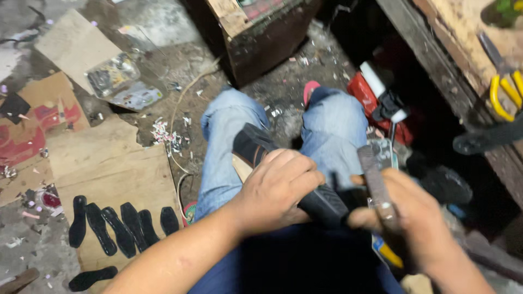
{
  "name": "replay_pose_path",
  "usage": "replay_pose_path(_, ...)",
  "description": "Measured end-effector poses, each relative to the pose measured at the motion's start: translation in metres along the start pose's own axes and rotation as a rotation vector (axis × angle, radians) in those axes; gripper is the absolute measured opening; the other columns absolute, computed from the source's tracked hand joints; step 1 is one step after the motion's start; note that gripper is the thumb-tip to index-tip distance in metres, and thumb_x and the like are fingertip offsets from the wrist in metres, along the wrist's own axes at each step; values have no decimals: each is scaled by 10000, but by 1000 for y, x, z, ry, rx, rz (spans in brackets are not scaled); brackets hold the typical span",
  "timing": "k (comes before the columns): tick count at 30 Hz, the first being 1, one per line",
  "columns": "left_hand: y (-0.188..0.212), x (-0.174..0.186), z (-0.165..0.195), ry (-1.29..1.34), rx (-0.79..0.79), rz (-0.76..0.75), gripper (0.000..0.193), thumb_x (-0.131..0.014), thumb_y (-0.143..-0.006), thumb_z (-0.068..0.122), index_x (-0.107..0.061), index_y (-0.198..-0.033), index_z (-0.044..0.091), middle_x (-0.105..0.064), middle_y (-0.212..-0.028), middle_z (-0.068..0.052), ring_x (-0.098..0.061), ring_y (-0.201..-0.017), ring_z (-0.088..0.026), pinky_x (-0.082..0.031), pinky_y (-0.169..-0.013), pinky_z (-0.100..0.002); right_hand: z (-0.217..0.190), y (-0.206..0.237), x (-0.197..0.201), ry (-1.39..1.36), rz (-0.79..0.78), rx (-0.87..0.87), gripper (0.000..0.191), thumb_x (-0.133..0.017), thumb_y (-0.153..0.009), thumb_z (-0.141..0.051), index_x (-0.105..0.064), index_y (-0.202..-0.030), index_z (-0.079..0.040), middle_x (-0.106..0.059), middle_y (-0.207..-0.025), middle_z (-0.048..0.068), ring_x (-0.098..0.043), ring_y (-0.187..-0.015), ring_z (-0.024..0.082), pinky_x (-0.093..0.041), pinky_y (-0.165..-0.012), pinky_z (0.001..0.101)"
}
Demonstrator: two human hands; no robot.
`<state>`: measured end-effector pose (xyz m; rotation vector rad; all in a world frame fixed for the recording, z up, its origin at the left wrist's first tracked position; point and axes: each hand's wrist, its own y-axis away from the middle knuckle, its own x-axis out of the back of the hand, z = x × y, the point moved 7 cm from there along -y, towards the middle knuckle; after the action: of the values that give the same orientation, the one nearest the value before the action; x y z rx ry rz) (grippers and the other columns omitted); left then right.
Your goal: The person sits on the floor of a shoe workshop and uses a hand blade to trim the edge of a shoe sole, then taps and presses the sole with a hammer-like tool. They turn the shoe over repeatedly to work different sides, then place the finished shoe into a wire crate with other completed shoes.
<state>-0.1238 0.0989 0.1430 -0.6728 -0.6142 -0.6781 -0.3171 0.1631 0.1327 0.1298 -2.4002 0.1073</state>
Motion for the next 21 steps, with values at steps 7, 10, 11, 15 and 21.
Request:
replay_pose_path(7, 2, -32, -9, 116, -21, -74, 450, -866, -624, 290, -665, -994, 133, -633, -1005, -18, -611, -1029, -258, -460, -925, -400, 28, 72, 9, -5, -115, -290, 511, -945, -623, -284, -724, -1044, -97, -730, -760, 20, -698, -671, 164, -539, -582, 286)
replay_pose_path(10, -3, -36, -9, 141, -16, -106, 480, -885, -619, 346, -664, -986, 130, -629, -989, -26, -607, -1023, -269, -455, -909, -398, 17, 75, 0, -16, -121, -190, 445, -933, -645, -264, -738, -1011, -101, -730, -727, 28, -690, -659, 169, -536, -566, 287)
replay_pose_path(11, -4, -37, -9, 149, -14, -116, 481, -888, -623, 354, -663, -984, 130, -632, -987, -23, -609, -1025, -267, -453, -908, -398, 14, 74, -4, -9, -120, -160, 423, -930, -656, -253, -742, -1003, -102, -726, -713, 29, -689, -651, 171, -532, -565, 292)
replay_pose_path(15, -5, -39, -10, 167, 11, -173, 501, -896, -603, 373, -663, -968, 123, -638, -973, -29, -612, -1023, -273, -445, -892, -405, 6, 68, -4, -28, -10, -55, 390, -906, -661, -210, -708, -971, -79, -721, -705, 53, -714, -573, 180, -527, -518, 306)
replay_pose_path(21, -2, -37, -15, 196, -5, -200, 538, -905, -591, 381, -666, -990, 110, -657, -1000, -35, -616, -1046, -276, -441, -907, -411, -13, 41, -15, 8, -10, 86, 461, -868, -697, -157, -706, -1112, -39, -720, -730, 81, -729, -595, 212, -549, -551, 306)
